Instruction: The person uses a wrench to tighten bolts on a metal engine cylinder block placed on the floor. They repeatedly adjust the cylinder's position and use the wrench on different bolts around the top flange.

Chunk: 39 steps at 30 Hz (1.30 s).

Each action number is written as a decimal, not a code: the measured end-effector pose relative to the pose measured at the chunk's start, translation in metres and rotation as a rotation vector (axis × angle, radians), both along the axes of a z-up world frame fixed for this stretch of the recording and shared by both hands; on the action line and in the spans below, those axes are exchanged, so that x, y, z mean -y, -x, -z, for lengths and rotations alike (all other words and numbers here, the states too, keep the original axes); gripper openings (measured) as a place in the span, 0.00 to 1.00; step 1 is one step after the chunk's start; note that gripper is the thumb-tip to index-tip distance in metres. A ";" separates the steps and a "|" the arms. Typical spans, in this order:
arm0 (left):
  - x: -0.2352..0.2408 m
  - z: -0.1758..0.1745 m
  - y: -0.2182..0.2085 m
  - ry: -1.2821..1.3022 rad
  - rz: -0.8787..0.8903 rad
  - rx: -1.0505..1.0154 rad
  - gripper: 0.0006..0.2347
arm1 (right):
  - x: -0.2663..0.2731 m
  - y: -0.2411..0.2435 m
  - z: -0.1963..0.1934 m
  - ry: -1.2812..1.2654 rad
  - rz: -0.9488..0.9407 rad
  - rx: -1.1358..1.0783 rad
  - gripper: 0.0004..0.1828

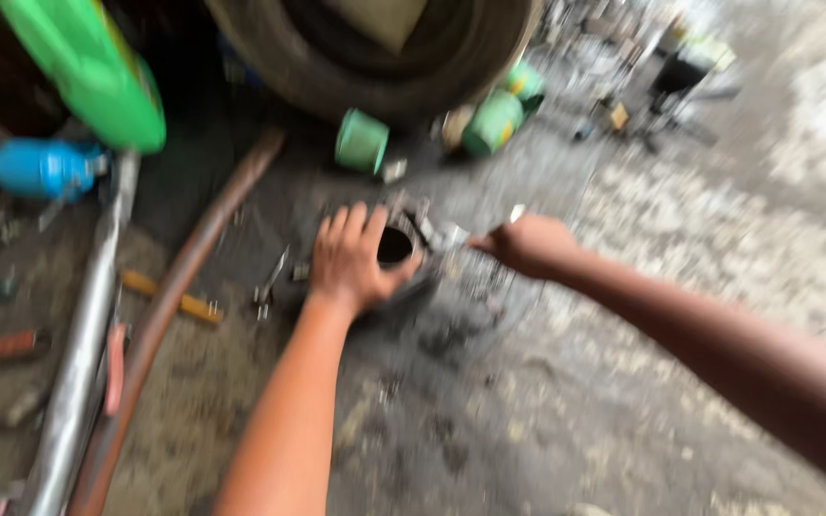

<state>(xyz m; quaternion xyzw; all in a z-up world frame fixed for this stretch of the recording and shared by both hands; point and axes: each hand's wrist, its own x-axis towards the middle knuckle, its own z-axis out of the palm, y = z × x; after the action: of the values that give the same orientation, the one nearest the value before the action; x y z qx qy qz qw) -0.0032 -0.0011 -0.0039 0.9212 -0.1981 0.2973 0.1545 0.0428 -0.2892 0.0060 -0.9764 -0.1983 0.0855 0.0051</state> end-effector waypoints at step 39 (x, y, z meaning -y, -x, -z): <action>0.016 0.004 -0.021 -0.266 -0.117 -0.485 0.35 | -0.049 0.022 0.042 -0.182 0.316 -0.141 0.39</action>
<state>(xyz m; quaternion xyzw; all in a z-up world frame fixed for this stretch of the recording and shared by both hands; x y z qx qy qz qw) 0.0183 -0.0169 -0.0076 0.9875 -0.1390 0.0481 0.0575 0.0212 -0.2402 -0.0360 -0.9825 -0.0488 0.1335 0.1206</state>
